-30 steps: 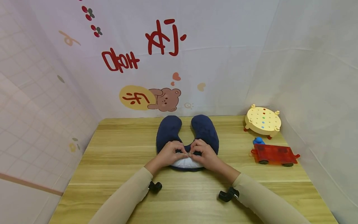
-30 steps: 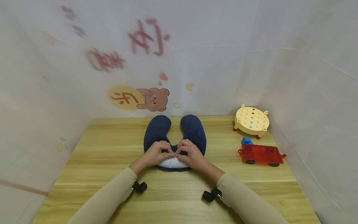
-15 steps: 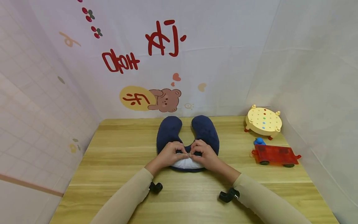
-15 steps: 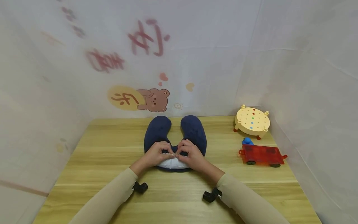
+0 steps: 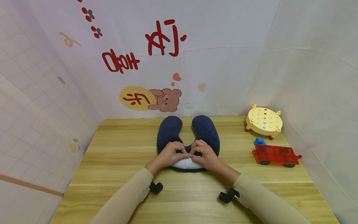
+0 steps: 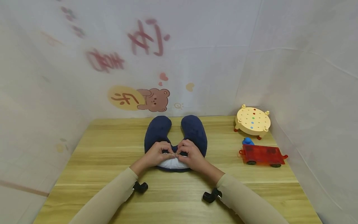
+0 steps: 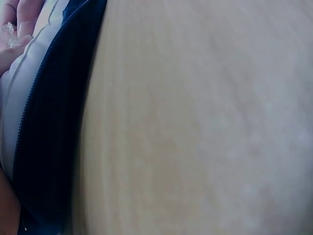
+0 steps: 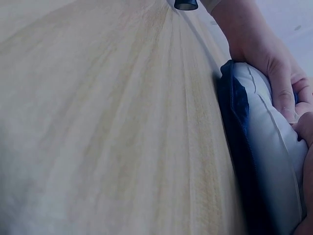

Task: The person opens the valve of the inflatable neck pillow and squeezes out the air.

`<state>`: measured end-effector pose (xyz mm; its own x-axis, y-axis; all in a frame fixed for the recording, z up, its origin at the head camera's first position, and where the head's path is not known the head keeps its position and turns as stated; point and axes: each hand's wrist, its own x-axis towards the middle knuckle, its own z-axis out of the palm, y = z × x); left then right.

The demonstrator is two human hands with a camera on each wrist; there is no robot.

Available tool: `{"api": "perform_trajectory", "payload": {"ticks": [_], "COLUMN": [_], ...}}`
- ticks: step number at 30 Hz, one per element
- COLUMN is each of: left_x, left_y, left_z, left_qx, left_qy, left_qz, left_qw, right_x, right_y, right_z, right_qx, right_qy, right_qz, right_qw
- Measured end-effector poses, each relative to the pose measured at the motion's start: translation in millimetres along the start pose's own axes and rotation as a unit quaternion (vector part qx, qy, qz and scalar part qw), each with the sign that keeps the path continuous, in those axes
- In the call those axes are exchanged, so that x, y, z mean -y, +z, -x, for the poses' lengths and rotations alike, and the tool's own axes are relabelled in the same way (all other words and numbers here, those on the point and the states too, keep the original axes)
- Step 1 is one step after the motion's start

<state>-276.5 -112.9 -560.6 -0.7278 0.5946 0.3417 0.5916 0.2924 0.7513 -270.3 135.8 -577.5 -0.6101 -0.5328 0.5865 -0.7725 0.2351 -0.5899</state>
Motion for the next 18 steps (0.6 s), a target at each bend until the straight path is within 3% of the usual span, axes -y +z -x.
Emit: {"api": "perform_trajectory", "payload": {"ticks": [10, 14, 18], "left_x": [-2.9, -0.3, 0.9], "left_y": [1.2, 0.7, -0.8], "left_z": [4.6, 4.6, 4.9], "left_qx": [0.002, 0.001, 0.014], "left_qy": [-0.011, -0.012, -0.032], "left_qz": [-0.007, 0.002, 0.002], "left_qw": [0.9999, 0.9999, 0.9994], "right_x": [-3, -1, 10], "right_y": [3, 4, 1], "right_z": [4.8, 4.5, 4.0], "right_qx": [-0.002, -0.013, -0.024], "right_qy": [0.000, 0.014, 0.041], "right_qz": [-0.009, -0.020, -0.041], "right_qw": [1.0000, 0.9996, 0.9980]}}
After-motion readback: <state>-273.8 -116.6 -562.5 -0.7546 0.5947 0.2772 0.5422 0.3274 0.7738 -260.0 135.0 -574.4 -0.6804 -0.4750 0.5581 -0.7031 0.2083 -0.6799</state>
